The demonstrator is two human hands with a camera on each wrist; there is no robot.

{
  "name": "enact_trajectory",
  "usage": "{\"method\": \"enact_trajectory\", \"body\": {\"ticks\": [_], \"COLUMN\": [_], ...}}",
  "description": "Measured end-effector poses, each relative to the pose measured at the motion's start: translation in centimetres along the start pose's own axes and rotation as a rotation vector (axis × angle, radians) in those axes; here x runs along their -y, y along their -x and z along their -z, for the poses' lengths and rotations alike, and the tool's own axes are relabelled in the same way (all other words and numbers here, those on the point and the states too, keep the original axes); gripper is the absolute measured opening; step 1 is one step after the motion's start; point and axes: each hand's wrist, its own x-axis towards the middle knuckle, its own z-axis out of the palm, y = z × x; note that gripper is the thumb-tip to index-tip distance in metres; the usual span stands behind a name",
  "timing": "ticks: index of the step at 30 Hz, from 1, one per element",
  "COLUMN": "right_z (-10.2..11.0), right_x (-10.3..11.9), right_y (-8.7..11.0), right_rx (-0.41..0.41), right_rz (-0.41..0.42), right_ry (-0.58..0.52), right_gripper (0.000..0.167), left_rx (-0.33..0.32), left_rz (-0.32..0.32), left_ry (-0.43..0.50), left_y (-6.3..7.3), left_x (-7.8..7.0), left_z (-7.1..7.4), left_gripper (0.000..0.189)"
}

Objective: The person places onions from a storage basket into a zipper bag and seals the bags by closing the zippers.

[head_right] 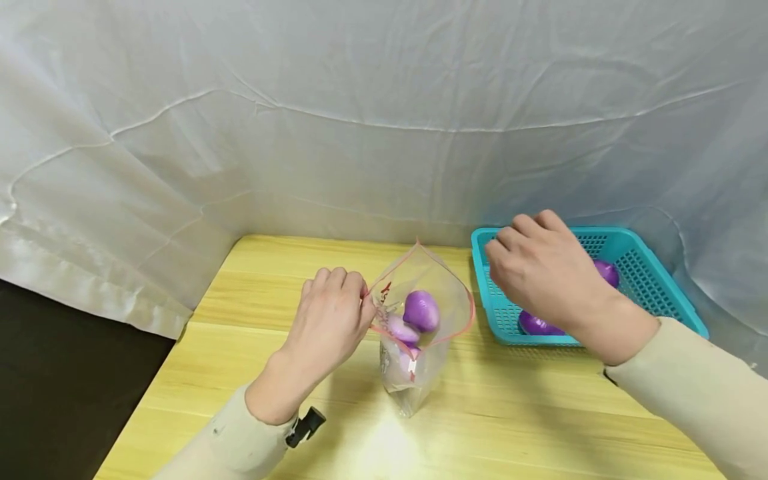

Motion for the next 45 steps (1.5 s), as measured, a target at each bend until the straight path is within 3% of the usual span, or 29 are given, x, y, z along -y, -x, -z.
{"method": "enact_trajectory", "body": {"ticks": [12,17,21,29,33,37,41,45], "right_z": [-1.9,-2.7,-3.6,-5.8,-7.5,-8.7,-9.4,-10.4], "right_x": [-4.3,-5.4,-5.9,-6.4,-6.1,-5.7,-5.4,-5.3], "right_y": [6.6,8.7,10.2,13.3,14.5,15.1,15.3,15.5], "right_rx": [0.129,0.156,0.180,0.336,0.362,0.437,0.505,0.513], "right_rz": [-0.053,-0.038,-0.028,-0.015,-0.006,-0.036,-0.084,-0.093], "right_ry": [0.051,0.056,0.057,0.054,0.025,0.009,0.001,0.007], "right_gripper": [0.061,0.059,0.070,0.096,0.098,0.068,0.076,0.080], "left_rx": [0.008,0.013,0.025,0.042,0.029,0.018,0.018,0.027], "left_rz": [0.012,0.022,0.033,0.039,0.030,0.016,0.014,0.024], "left_ry": [0.042,0.062,0.072,0.079,0.076,0.068,0.060,0.059], "left_y": [0.2,0.3,0.2,0.2,0.2,0.2,0.1,0.1], "left_x": [0.5,0.5,0.5,0.5,0.5,0.6,0.6,0.7], "left_z": [0.1,0.1,0.1,0.1,0.1,0.0,0.0,0.2], "left_gripper": [0.017,0.016,0.016,0.014,0.014,0.014,0.014,0.014]}}
